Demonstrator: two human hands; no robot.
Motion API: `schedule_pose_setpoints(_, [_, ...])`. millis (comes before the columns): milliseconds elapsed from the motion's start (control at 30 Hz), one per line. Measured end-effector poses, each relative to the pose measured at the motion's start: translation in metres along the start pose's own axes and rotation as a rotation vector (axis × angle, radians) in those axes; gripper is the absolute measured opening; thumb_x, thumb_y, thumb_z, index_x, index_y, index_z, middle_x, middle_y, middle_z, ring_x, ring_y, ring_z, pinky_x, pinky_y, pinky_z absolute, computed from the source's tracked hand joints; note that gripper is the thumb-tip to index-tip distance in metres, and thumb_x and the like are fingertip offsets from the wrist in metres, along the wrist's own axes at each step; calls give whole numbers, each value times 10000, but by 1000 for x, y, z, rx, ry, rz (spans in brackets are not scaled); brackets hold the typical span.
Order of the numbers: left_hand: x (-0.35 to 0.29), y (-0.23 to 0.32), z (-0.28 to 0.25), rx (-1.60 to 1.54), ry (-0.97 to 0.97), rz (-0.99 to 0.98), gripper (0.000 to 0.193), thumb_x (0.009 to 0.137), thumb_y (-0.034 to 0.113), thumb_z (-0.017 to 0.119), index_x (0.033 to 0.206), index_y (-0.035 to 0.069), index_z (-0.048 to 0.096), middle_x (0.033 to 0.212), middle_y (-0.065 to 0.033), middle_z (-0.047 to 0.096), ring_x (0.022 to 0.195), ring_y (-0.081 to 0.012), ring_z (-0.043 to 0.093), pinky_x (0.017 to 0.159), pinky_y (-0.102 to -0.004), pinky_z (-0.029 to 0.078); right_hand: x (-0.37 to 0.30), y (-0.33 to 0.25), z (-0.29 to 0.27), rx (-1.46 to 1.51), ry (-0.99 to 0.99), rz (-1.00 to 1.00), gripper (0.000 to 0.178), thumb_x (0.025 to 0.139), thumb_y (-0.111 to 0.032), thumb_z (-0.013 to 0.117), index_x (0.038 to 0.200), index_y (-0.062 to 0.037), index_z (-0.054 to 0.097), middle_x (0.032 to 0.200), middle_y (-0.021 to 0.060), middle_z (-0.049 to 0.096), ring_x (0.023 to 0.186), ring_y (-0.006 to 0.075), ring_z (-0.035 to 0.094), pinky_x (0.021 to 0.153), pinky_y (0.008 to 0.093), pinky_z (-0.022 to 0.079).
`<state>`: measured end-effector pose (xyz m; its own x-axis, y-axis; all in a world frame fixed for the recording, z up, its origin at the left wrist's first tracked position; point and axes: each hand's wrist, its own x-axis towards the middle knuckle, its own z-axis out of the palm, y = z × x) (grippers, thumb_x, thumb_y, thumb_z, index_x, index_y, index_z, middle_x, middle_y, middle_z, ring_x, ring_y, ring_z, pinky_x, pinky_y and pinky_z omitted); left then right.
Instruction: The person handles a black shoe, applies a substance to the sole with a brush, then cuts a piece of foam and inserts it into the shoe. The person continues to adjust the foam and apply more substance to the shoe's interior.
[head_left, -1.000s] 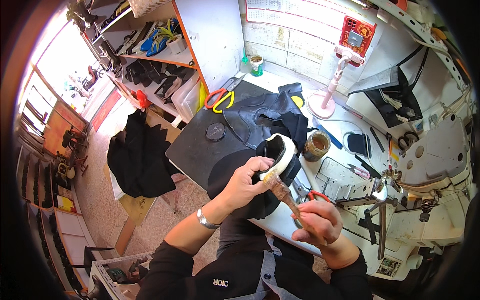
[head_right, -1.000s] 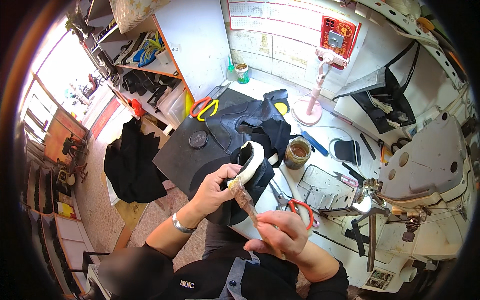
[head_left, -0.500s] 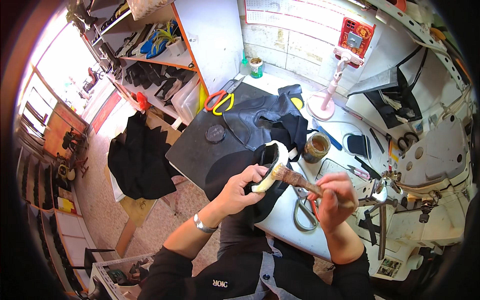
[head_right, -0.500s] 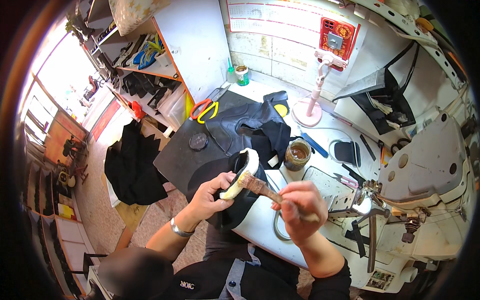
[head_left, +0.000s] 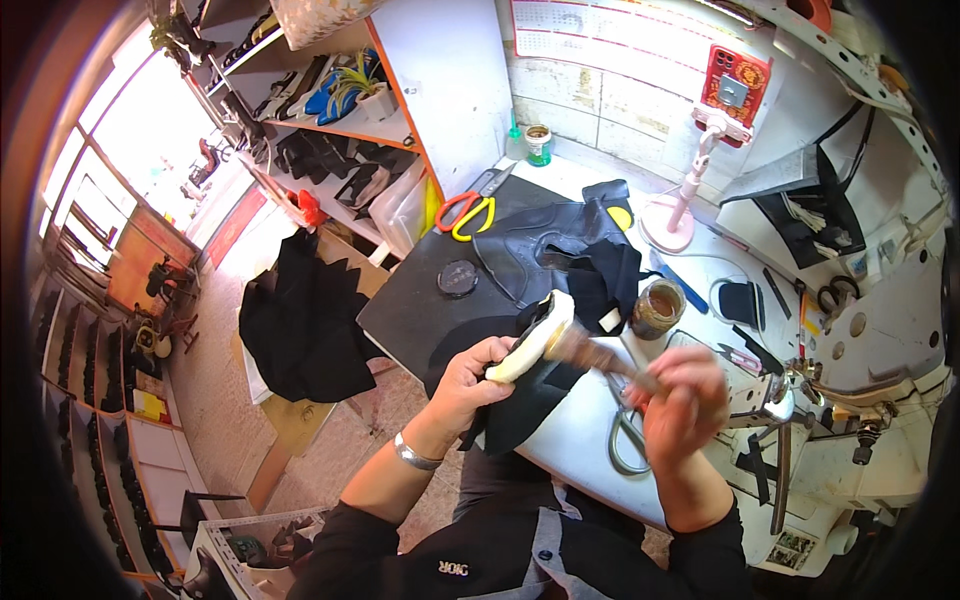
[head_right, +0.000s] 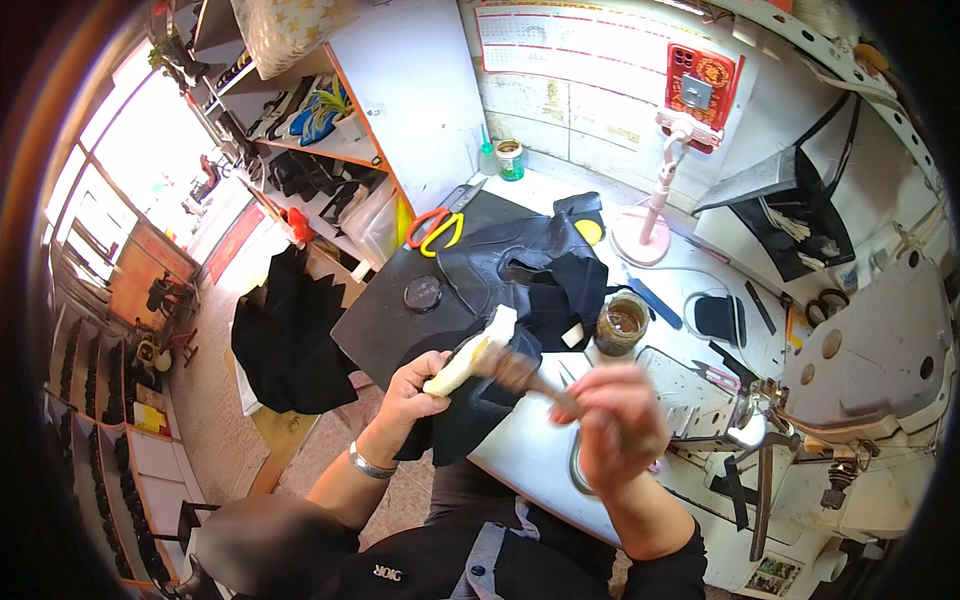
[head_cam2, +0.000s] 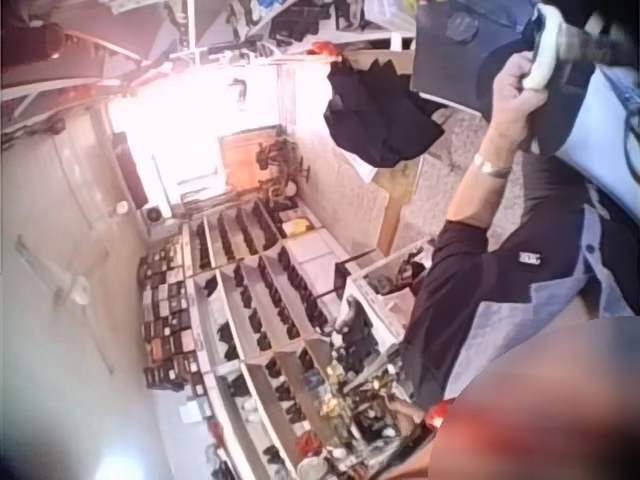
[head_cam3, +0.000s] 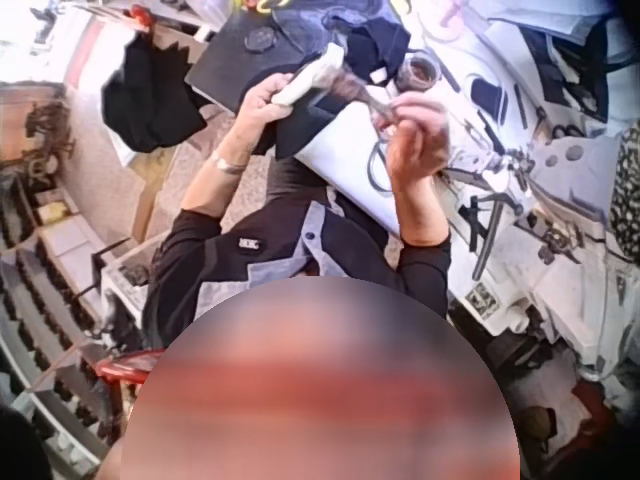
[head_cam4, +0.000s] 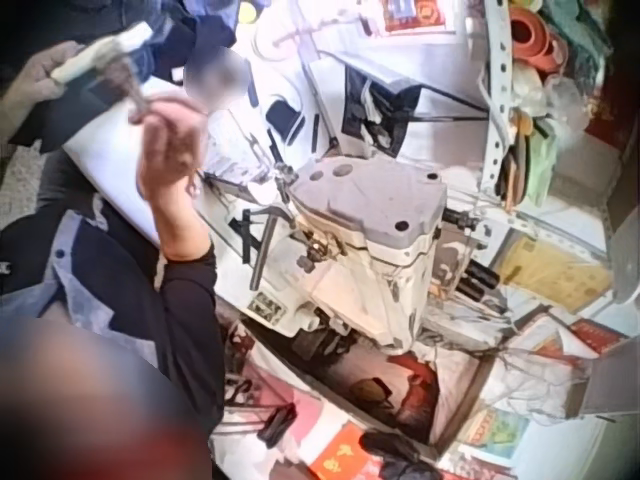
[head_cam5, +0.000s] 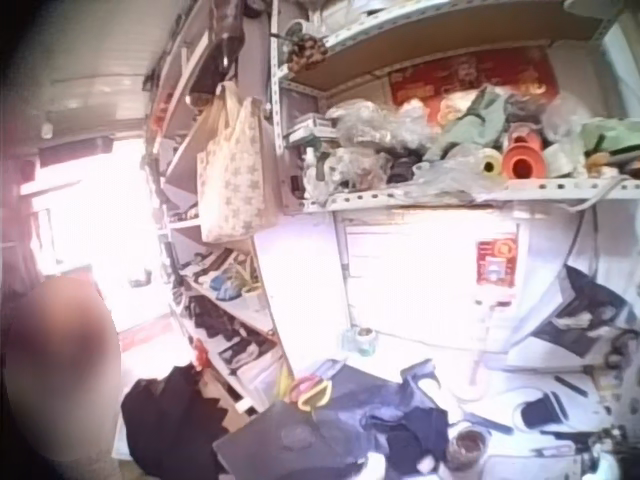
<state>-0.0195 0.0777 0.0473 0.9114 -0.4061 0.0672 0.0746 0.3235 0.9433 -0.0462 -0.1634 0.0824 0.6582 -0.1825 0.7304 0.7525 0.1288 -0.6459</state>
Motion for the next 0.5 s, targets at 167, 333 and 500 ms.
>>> schedule_pose_setpoints(167, [7,9,-3,-104,-35,33,219,706,29,646,878,80,520,1103,-21,521,1014,-106,468,913,-231,342,-1,-6,17,-107,-313,-117,276,969,-235,550,908,34,533,894,206,569,572,187,640,516,279,556])
schedule_pose_setpoints(333, [3,14,-3,-80,-37,-5,166,692,85,637,813,79,523,1110,-26,535,1045,-127,460,924,-253,331,6,4,18,-29,-247,-40,225,971,-179,531,891,31,524,888,204,568,561,179,623,505,261,536])
schedule_pose_setpoints(500, [0,13,-8,-114,-106,-7,227,669,125,616,869,23,588,1145,-84,567,1139,-172,457,986,-275,301,5,10,19,353,-8,311,116,943,-78,537,889,24,542,903,188,592,616,188,629,574,290,547])
